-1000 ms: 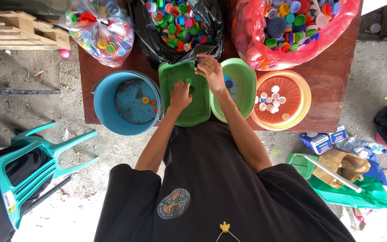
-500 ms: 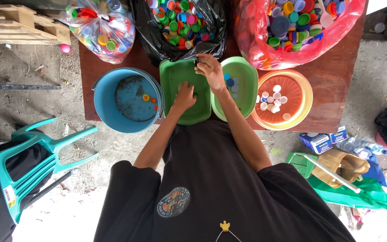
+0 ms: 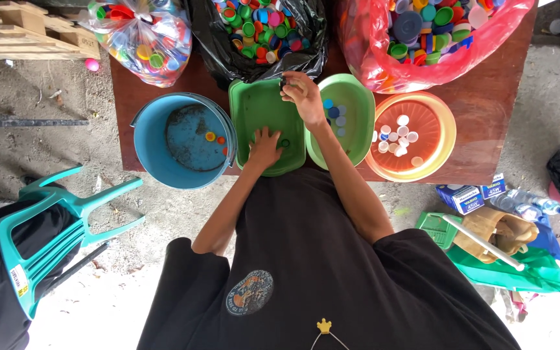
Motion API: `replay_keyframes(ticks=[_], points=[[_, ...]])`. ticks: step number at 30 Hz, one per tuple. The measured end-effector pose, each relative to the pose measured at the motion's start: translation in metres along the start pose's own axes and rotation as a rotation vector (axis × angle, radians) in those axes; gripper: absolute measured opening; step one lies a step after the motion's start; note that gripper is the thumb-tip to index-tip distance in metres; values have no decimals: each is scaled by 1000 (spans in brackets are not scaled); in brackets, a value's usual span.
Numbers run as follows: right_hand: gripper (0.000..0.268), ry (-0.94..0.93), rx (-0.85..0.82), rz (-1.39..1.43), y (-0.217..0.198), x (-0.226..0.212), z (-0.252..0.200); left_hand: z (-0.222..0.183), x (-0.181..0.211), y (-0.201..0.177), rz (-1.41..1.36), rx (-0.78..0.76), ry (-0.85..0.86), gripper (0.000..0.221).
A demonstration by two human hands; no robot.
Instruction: Sorting various colored plastic bottle caps into different containers.
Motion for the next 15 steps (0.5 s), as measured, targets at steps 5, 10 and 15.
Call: replay_keyframes(ticks=[5,10,15], points=[[31,4,10,-22,2,-10,-4,9,0,11,53,-5,54,55],[31,-16,22,-36,-4,-16,-7,8,-2,12,25,-44,66,51],[30,-19,23,-48,-8,-14,-7,11,-6,29,-100,-91,125,47]])
Point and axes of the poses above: each hand's wrist, its own z-axis towards the middle knuckle, its own y-axis out of the palm, x = y × z, the point moved 10 cm from there along z, towards the middle knuckle, and after that the axes turned 5 degrees about z, right-handed, at the moved point
